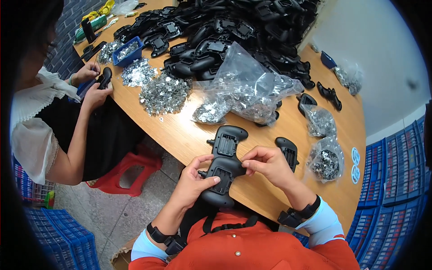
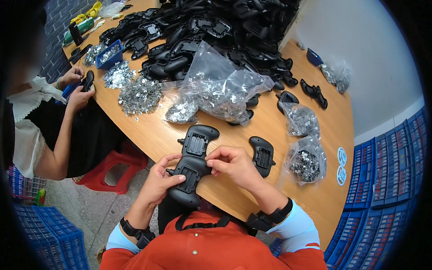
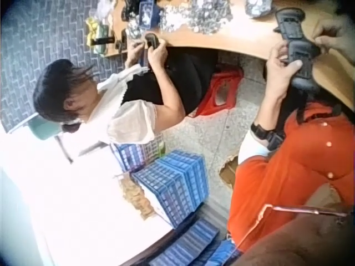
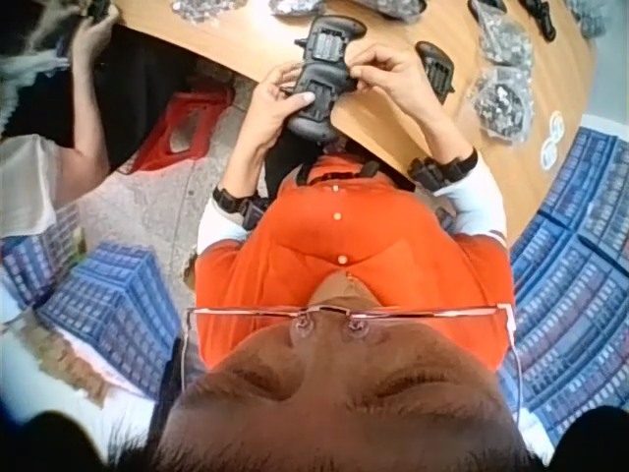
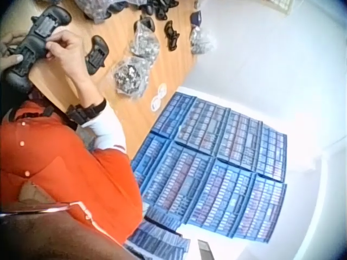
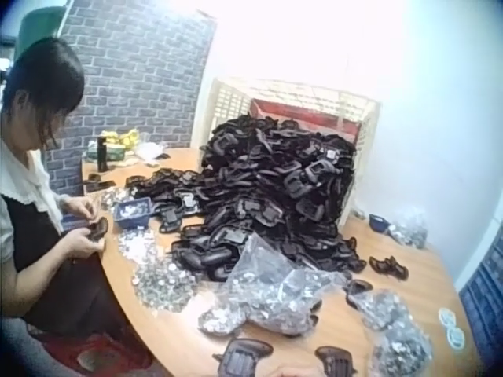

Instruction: Assembling game controller housing components at a factory workstation, then walking to a testing station to use a specialized testing machine.

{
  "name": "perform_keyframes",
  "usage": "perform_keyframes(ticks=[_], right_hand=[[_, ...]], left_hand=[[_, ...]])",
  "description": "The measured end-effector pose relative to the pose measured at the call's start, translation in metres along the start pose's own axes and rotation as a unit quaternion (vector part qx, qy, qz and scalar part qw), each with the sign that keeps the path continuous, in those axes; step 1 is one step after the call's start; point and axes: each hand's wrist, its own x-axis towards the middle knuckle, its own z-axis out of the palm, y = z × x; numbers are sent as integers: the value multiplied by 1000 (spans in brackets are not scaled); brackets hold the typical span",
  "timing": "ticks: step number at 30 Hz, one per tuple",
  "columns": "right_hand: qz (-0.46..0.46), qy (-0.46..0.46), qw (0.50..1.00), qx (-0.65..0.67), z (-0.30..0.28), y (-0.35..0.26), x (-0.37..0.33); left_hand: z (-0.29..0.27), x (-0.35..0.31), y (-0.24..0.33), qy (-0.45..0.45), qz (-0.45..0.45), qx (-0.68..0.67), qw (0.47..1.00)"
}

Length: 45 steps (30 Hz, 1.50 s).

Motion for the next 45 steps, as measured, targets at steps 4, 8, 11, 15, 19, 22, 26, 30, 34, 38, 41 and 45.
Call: perform_keyframes(ticks=[4,8,11,15,19,22,26,30,34,38,41,45], right_hand=[[-15,-29,999,-29,9,-1,-8],[-55,-64,988,-126,9,0,-9],[-110,-81,967,-213,11,-7,-10],[-153,-105,934,-306,14,-14,-10],[-156,-41,947,-277,19,-8,-10],[-161,39,946,-278,17,3,-16],[-146,74,964,-208,26,12,-18],[-129,65,973,-178,31,10,-17],[-108,46,982,-151,25,16,-13],[-36,16,975,-218,8,1,-6],[-35,-18,972,-233,3,3,-2],[-17,-45,970,-239,7,-3,2]], left_hand=[[4,-1,-6,-30,16,63,997],[20,-2,0,-53,1,91,994],[21,2,-7,-49,26,134,989],[24,3,-10,-44,4,135,990],[24,5,-13,-28,30,129,991],[27,5,-14,5,52,100,994],[27,4,-16,22,71,91,993],[25,4,-18,25,68,81,994],[25,4,-17,7,61,86,994],[18,1,-14,-18,25,95,995],[21,0,-7,-12,34,116,993],[21,1,-9,-18,43,89,995]])
